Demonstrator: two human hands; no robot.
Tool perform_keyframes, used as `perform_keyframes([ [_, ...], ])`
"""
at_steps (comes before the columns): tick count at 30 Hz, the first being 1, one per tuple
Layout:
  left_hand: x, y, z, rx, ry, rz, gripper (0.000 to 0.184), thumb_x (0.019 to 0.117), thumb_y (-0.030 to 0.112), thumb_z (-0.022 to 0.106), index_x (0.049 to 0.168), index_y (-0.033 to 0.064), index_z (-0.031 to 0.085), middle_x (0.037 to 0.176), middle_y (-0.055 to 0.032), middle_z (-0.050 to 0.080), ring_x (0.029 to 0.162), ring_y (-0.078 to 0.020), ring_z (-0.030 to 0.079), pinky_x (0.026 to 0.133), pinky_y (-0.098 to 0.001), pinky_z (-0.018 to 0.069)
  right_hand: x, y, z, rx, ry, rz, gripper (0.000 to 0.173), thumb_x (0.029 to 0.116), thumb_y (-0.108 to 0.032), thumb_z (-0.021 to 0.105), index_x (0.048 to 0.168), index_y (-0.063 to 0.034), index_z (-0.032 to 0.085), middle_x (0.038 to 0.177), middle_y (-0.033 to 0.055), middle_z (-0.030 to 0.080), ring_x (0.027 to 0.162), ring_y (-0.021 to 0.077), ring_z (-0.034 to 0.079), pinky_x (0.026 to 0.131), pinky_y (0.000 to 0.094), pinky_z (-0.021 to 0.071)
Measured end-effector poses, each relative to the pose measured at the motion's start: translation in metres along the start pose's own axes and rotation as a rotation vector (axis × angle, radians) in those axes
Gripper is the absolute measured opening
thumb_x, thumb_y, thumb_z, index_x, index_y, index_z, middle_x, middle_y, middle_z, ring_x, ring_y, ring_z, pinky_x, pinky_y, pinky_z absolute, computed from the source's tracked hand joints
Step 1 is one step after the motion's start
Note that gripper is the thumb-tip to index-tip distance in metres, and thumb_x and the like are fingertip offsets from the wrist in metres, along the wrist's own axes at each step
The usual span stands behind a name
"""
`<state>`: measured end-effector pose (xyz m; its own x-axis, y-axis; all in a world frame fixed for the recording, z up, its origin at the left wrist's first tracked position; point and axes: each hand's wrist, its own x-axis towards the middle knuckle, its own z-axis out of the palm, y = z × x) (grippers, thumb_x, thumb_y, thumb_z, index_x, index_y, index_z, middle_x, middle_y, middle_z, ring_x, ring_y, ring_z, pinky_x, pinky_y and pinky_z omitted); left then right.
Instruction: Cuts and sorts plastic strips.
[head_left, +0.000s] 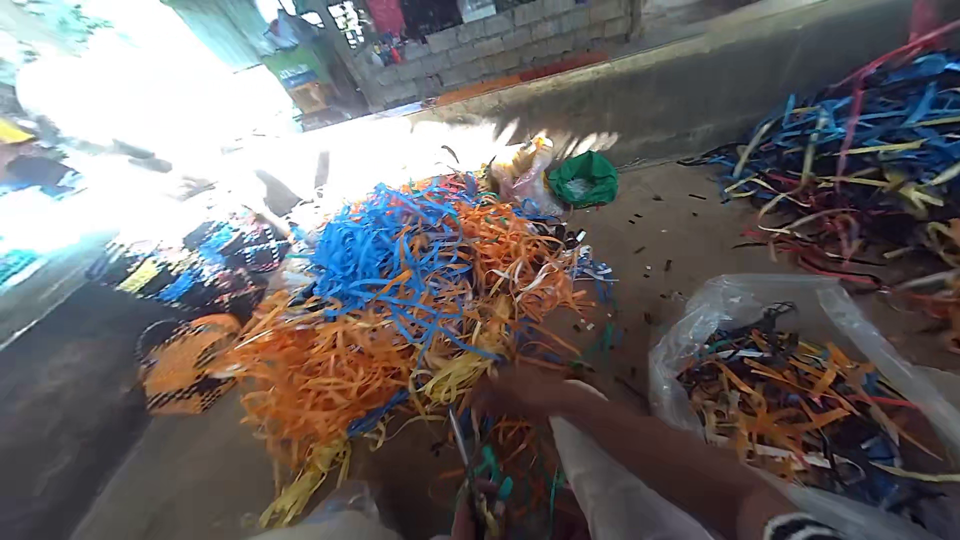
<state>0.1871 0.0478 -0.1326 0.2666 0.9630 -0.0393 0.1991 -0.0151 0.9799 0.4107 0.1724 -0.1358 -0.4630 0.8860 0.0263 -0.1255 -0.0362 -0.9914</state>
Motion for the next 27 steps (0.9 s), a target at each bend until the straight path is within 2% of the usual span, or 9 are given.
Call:
perform_keyframes([
  [3,-0.005,0.026,-0.003,-0.242,0.038,0.055,0.022,0.1019,0.012,0.052,0.123,0.0052,0.053,0.082,0.0051,0.067,0.061,-0.0019,0.061,0.055,-0.0199,0.0543,-0.036,0.005,0.076,0.128,-0.204,0.127,0.057,0.1117,-0.037,0.02,0.123,0.0011,0.061,0.11,0.0044,0.067,0.1,0.0074,0.063,0.094,0.0308,0.0514],
  [6,-0.012,0.035,-0.013,-0.425,0.07,0.064,0.019,0.1028,0.019,0.053,0.119,0.0088,0.056,0.077,0.0037,0.067,0.054,-0.0022,0.058,0.05,-0.0186,0.0518,-0.049,0.007,0.094,0.142,-0.253,0.225,0.038,0.1114,-0.029,0.032,0.11,-0.0084,0.063,0.086,-0.0077,0.063,0.078,0.0002,0.06,0.075,0.0232,0.0533],
  [8,-0.02,0.034,-0.019,-0.485,0.077,0.059,0.018,0.1041,0.016,0.049,0.119,0.0077,0.054,0.077,0.0024,0.066,0.053,-0.0029,0.058,0.049,-0.0188,0.0515,-0.053,0.005,0.093,0.042,-0.336,0.249,0.03,0.1097,-0.025,0.038,0.112,-0.0078,0.063,0.08,-0.0072,0.061,0.069,0.0016,0.058,0.067,0.0225,0.0511],
  [11,-0.029,0.03,-0.025,-0.495,0.121,0.046,0.019,0.1041,0.013,0.045,0.12,0.0063,0.053,0.077,0.0006,0.066,0.053,-0.0049,0.059,0.048,-0.02,0.052,-0.055,0.002,0.088,-0.092,-0.466,0.258,0.027,0.1087,-0.022,0.044,0.123,-0.0046,0.06,0.084,-0.0025,0.061,0.07,0.0053,0.059,0.068,0.0253,0.0525],
  [14,-0.035,0.029,-0.031,-0.489,0.152,0.088,0.019,0.1045,0.007,0.044,0.121,0.0037,0.053,0.085,-0.0058,0.071,0.061,-0.0102,0.066,0.054,-0.0238,0.0566,-0.059,-0.009,0.085,-0.189,-0.504,0.245,0.027,0.1087,-0.024,0.047,0.118,-0.0029,0.061,0.08,-0.001,0.059,0.066,0.0063,0.058,0.066,0.0264,0.053],
  [17,-0.041,0.033,-0.041,-0.45,0.196,0.16,0.015,0.1033,0.005,0.047,0.117,0.0055,0.054,0.08,-0.0028,0.069,0.063,-0.0101,0.066,0.057,-0.0247,0.0579,-0.06,-0.018,0.083,-0.227,-0.547,0.259,0.026,0.1089,-0.025,0.047,0.11,-0.0039,0.061,0.077,-0.0014,0.058,0.061,0.0059,0.056,0.06,0.025,0.051],
  [19,-0.042,0.035,-0.047,-0.423,0.214,0.214,0.015,0.1051,0.008,0.047,0.118,0.0055,0.054,0.093,-0.0053,0.073,0.068,-0.0119,0.069,0.06,-0.026,0.0594,-0.059,-0.024,0.085,-0.224,-0.508,0.232,0.024,0.1085,-0.024,0.047,0.105,-0.005,0.062,0.077,-0.0026,0.06,0.059,0.0045,0.056,0.057,0.0229,0.0511],
  [22,-0.041,0.036,-0.062,-0.255,0.25,0.247,0.024,0.1045,0.005,0.044,0.127,-0.0003,0.049,0.132,-0.011,0.066,0.086,-0.0183,0.075,0.071,-0.0325,0.0638,-0.056,-0.05,0.093,-0.31,-0.268,0.139,0.025,0.1074,-0.018,0.05,0.113,0.0016,0.063,0.085,0.0021,0.066,0.068,0.0064,0.061,0.066,0.0263,0.055],
  [27,-0.054,0.009,-0.076,0.325,0.205,0.14,0.036,0.0898,0.004,0.057,0.123,-0.0083,0.059,0.111,-0.0135,0.073,0.089,-0.0183,0.074,0.081,-0.0373,0.0621,-0.038,-0.072,0.09,-0.26,0.087,0.119,0.032,0.1097,-0.019,0.046,0.133,-0.0007,0.058,0.083,0.0022,0.059,0.068,0.007,0.055,0.066,0.0237,0.0487],
])
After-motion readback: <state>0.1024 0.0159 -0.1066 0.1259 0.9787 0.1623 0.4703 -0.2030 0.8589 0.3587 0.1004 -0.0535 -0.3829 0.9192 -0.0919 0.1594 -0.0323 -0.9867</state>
